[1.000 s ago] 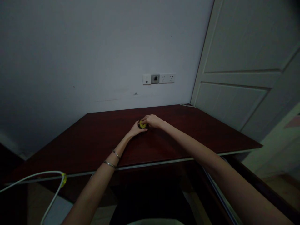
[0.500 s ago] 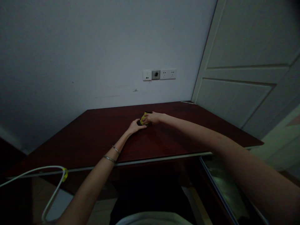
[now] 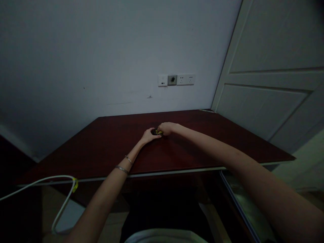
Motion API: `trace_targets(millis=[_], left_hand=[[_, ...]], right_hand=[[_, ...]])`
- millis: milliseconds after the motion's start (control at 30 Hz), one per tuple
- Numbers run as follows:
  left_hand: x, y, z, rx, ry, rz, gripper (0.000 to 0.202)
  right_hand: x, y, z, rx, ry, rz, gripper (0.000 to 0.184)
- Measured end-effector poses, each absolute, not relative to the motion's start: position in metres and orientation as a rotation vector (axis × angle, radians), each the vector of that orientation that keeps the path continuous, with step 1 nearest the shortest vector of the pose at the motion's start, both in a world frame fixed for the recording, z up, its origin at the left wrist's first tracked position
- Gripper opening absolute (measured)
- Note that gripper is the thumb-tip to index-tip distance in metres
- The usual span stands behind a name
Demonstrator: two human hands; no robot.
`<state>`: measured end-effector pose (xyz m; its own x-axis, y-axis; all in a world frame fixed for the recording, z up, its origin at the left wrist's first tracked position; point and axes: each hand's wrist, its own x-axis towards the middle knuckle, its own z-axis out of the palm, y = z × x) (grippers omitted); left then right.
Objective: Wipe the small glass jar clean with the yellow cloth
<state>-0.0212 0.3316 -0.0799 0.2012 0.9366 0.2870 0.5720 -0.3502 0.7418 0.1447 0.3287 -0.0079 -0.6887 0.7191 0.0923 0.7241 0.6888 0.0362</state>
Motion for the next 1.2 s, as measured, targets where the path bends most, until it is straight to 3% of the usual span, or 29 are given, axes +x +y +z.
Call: trace_targets(millis=[233, 567, 733, 933, 1200], left_hand=[[-0.018, 0.321, -0.070, 1.981, 1.406, 0.989, 0.077], [-0.018, 0.316, -0.069, 1.989, 1.359, 1.004, 0.061], [-0.020, 0.322, -0.074, 1.973, 1.344, 0.984, 0.071], [-0.018, 0.327, -0.080, 1.898, 1.311, 0.986, 0.077], [-0.015, 0.321, -0.071, 1.723, 1.248, 1.041, 0.102]], right_hand=[[0.117, 0.329, 0.003, -1.609, -2.762, 0.022, 0.043], [0.118, 0.340, 0.005, -1.599, -2.573, 0.439, 0.029], [0.132, 0.348, 0.000, -1.532, -2.344, 0.646, 0.011], [0.156, 0.348, -0.003, -1.383, -1.974, 0.808, 0.007], [0.183, 0.335, -0.003, -1.177, -1.575, 0.971, 0.024]])
